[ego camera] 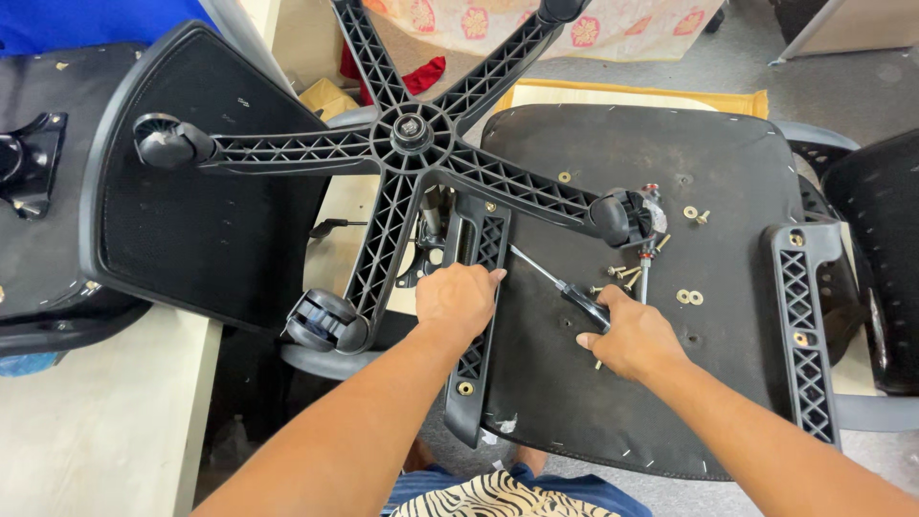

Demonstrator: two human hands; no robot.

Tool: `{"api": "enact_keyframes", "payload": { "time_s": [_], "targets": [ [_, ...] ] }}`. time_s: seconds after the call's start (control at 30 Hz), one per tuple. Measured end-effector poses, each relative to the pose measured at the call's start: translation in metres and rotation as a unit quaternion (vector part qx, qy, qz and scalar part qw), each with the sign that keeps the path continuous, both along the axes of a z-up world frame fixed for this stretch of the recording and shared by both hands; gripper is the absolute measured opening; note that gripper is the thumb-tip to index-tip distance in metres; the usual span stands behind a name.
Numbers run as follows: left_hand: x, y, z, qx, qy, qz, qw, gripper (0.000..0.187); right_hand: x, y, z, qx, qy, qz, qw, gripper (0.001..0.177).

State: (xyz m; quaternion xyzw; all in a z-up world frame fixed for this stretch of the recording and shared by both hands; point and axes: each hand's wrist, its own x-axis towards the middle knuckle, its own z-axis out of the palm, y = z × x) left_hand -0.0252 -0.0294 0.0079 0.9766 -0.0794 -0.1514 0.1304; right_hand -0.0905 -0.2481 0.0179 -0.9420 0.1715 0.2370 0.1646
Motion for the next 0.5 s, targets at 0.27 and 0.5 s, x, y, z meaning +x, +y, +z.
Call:
{"api": "enact_keyframes", "payload": {
  "time_s": [0.27, 0.5],
  "targets": [
    [-0.011, 0.001, -0.008, -0.006, -0.070, -0.011, 0.997, 0.034, 0.000, -0.003, -0.002, 0.006, -0.019, 0.009, 1.000, 0.061],
    [-0.012, 0.005, -0.007, -0.005, -0.052, 0.013, 0.999, 0.038, 0.001, -0.002, 0.006, 0.020, -0.008, -0.005, 1.000, 0.061]
  ]
}}
